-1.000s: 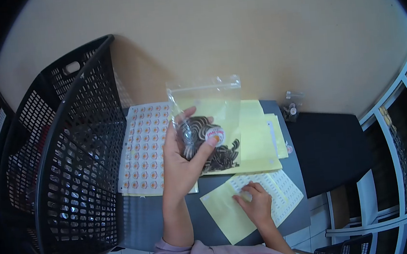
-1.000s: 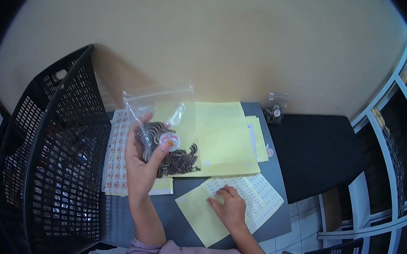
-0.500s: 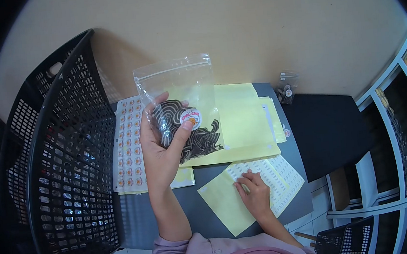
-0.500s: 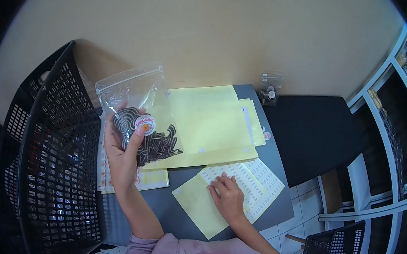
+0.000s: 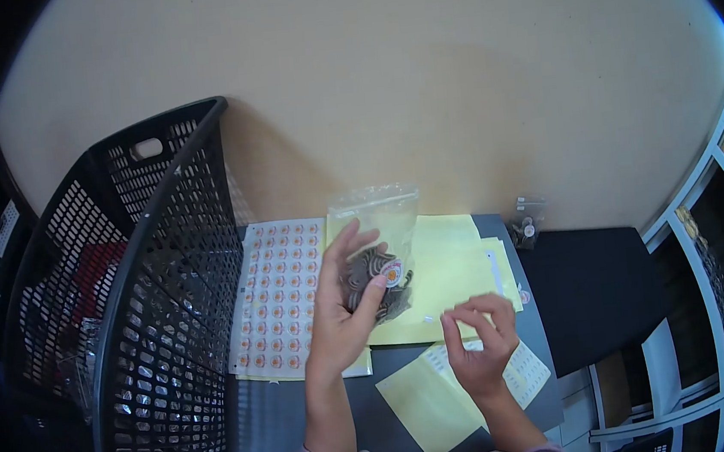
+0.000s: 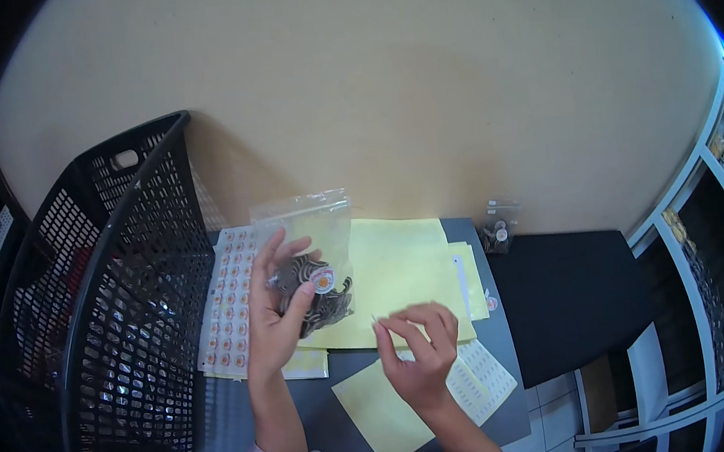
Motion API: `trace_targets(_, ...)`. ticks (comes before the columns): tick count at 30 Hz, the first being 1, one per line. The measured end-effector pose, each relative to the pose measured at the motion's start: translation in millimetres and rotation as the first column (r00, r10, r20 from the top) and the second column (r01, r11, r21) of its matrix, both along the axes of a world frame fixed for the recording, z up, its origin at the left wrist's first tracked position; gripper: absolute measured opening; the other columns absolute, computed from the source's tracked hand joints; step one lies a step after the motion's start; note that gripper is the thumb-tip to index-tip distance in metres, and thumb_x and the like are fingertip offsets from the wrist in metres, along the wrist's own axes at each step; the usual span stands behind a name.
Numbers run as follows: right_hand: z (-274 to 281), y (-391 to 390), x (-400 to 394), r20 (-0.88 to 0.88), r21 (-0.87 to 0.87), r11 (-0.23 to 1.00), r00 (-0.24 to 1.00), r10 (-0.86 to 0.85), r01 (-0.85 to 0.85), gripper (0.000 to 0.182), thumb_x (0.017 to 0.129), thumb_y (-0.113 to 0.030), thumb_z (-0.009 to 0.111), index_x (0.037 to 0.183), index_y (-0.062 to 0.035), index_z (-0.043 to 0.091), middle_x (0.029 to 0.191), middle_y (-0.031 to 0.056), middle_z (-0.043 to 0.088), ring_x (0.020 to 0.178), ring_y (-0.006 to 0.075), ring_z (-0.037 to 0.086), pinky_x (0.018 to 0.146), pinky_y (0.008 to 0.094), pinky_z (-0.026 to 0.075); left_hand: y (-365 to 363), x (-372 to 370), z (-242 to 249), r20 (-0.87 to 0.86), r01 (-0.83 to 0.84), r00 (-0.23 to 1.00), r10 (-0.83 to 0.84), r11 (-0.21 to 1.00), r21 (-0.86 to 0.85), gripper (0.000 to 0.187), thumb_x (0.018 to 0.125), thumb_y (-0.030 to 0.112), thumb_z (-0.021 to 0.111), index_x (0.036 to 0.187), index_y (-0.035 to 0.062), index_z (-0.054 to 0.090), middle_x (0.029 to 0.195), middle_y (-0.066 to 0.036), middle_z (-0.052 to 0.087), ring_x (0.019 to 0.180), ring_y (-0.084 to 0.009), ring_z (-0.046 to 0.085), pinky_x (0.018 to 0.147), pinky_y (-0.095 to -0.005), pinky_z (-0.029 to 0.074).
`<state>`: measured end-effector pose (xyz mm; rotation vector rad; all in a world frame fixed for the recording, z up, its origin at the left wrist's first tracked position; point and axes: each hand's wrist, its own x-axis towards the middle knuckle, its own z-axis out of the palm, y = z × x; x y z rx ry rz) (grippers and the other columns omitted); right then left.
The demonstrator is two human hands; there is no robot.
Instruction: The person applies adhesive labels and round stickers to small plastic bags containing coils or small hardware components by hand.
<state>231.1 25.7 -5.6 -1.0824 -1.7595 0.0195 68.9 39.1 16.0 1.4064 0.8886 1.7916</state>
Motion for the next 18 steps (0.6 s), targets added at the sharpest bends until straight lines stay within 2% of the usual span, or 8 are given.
trace_targets(1, 16, 7, -10, -0.072, 0.146, 0.989, 0.997, 0.037, -0.026, 0.011, 0.063, -0.001, 0.067, 0.072, -0.0055, 0.061, 0.075, 0.0056, 0.056, 0.078, 0.0248, 0.055, 0.074, 0.0360, 0.043, 1, 1, -2, -0.076, -0.036, 0.996, 0.041, 0.997, 0.063, 0.059, 0.076, -0.007, 0.049, 0.129, 0.0027, 0.026, 0.116, -0.014, 0.045, 0.103, -0.0201, 0.048, 0.088, -0.0311, 0.039)
trace_targets(2, 28, 13, -21, -0.140, 0.290, 0.956, 0.987, 0.085, -0.041, 0.014, 0.062, 0.000, 0.068, 0.072, -0.0057, 0.062, 0.075, 0.0050, 0.055, 0.074, 0.0230, 0.054, 0.071, 0.0344, 0.044, -1, 2, -2, -0.115, -0.037, 0.992, 0.046, 0.996, 0.076, 0.055, 0.078, -0.005, 0.049, 0.129, 0.0028, 0.027, 0.116, -0.015, 0.045, 0.109, -0.0215, 0.044, 0.093, -0.0302, 0.034)
trace_targets(3, 39, 17, -31, -0.142, 0.299, 0.953, 0.985, 0.094, -0.047, 0.014, 0.062, 0.000, 0.068, 0.072, -0.0057, 0.062, 0.075, 0.0050, 0.055, 0.074, 0.0230, 0.054, 0.071, 0.0344, 0.044, -1, 2, -4, -0.123, -0.021, 0.992, 0.031, 0.996, 0.081, 0.057, 0.078, -0.006, 0.049, 0.129, 0.0026, 0.026, 0.117, -0.016, 0.045, 0.110, -0.0225, 0.044, 0.093, -0.0304, 0.034)
trace_targets(5, 55, 25, -50, -0.243, 0.442, 0.893, 0.947, 0.212, -0.087, 0.017, 0.060, 0.002, 0.069, 0.074, -0.0040, 0.062, 0.077, 0.0062, 0.055, 0.071, 0.0213, 0.055, 0.063, 0.0309, 0.047, -5, 6, 1, -0.102, -0.032, 0.994, 0.042, 0.994, 0.101, 0.057, 0.077, -0.005, 0.050, 0.129, 0.0022, 0.027, 0.117, -0.016, 0.045, 0.110, -0.0228, 0.044, 0.092, -0.0305, 0.035)
trace_targets(6, 58, 31, -57, -0.218, 0.509, 0.856, 0.949, 0.228, -0.089, 0.018, 0.060, 0.004, 0.069, 0.075, -0.0029, 0.062, 0.078, 0.0069, 0.055, 0.068, 0.0202, 0.057, 0.057, 0.0269, 0.049, -5, 7, -2, -0.107, -0.036, 0.993, 0.047, 0.993, 0.110, 0.057, 0.077, -0.005, 0.050, 0.129, 0.0022, 0.027, 0.117, -0.016, 0.045, 0.110, -0.0228, 0.044, 0.092, -0.0305, 0.035)
trace_targets(9, 59, 32, -69, -0.247, 0.532, 0.839, 0.926, 0.286, -0.117, 0.017, 0.061, 0.003, 0.068, 0.075, -0.0024, 0.062, 0.078, 0.0066, 0.055, 0.069, 0.0203, 0.059, 0.059, 0.0264, 0.051, -1, 6, -9, -0.124, -0.095, 0.985, 0.119, 0.979, 0.179, 0.057, 0.076, -0.004, 0.051, 0.128, 0.0014, 0.028, 0.115, -0.018, 0.045, 0.106, -0.0245, 0.046, 0.088, -0.0310, 0.037)
trace_targets(12, 57, 31, -74, -0.239, 0.545, 0.832, 0.932, 0.272, -0.103, 0.016, 0.061, 0.004, 0.068, 0.074, -0.0023, 0.061, 0.077, 0.0067, 0.054, 0.070, 0.0199, 0.060, 0.058, 0.0259, 0.052, -3, 5, -7, -0.277, -0.167, 0.926, 0.255, 0.937, 0.305, 0.057, 0.073, -0.006, 0.052, 0.125, 0.0015, 0.031, 0.114, -0.021, 0.043, 0.098, -0.0305, 0.049, 0.082, -0.0323, 0.041)
trace_targets(18, 58, 33, -74, -0.273, 0.546, 0.832, 0.917, 0.289, -0.100, 0.015, 0.059, 0.004, 0.068, 0.071, -0.0025, 0.061, 0.077, 0.0065, 0.054, 0.069, 0.0198, 0.060, 0.056, 0.0257, 0.052, -1, 6, -7, -0.311, -0.200, 0.889, 0.336, 0.896, 0.396, 0.061, 0.070, -0.009, 0.054, 0.125, 0.0040, 0.032, 0.115, -0.021, 0.043, 0.102, -0.0330, 0.047, 0.081, -0.0345, 0.043)
